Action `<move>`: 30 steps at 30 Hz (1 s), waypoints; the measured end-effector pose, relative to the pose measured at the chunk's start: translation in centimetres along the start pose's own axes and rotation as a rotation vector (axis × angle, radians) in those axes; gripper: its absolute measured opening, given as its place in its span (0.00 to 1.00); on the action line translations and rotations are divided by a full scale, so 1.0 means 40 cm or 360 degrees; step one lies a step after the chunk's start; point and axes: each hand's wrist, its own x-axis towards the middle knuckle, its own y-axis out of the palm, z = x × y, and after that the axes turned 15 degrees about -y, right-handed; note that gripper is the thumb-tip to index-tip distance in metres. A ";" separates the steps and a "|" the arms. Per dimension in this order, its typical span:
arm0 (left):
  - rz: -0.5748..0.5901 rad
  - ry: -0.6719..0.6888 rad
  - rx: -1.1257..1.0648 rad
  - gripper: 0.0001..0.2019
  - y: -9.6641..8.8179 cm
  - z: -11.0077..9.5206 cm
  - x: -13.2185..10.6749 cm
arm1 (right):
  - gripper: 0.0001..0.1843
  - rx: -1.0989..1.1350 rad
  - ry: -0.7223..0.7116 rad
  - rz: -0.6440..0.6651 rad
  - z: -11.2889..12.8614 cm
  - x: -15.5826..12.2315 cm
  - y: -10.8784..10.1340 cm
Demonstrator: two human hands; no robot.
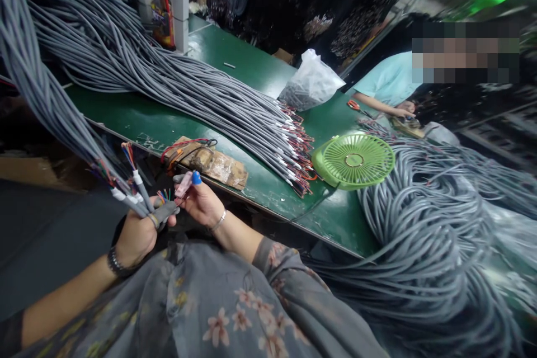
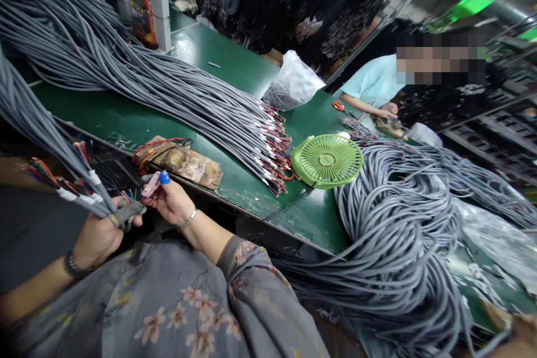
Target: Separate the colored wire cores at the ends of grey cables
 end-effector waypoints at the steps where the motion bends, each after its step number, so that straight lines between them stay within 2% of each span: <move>1: 0.0003 0.0018 0.0002 0.17 -0.004 0.003 -0.004 | 0.28 -0.0001 0.0030 0.0049 0.005 -0.003 -0.002; 4: -0.0025 0.0040 0.0004 0.15 -0.018 0.013 -0.020 | 0.31 0.0008 0.0103 0.0152 0.018 -0.012 -0.008; 9: -0.0098 0.0074 -0.0086 0.13 -0.016 0.010 -0.030 | 0.19 -0.0052 -0.0031 0.0114 0.017 -0.016 -0.015; 11: -0.0123 0.0089 -0.0101 0.12 -0.007 0.005 -0.027 | 0.17 -0.0092 -0.0092 0.0107 0.010 -0.015 -0.018; 16: -0.0147 0.0086 -0.0120 0.12 0.010 -0.003 -0.012 | 0.28 -0.0224 -0.0219 0.0101 -0.011 -0.008 -0.032; 20: -0.0140 0.0038 -0.0119 0.12 0.015 -0.008 -0.007 | 0.30 -0.0324 -0.0343 0.0048 -0.021 0.001 -0.041; 26: -0.0140 0.0012 -0.0106 0.13 0.012 0.003 -0.002 | 0.29 -0.0173 -0.0109 0.0103 -0.018 0.022 -0.036; 30: -0.0128 -0.0004 -0.0088 0.13 0.007 0.009 0.000 | 0.27 -0.0070 -0.0129 0.0007 -0.024 0.028 -0.027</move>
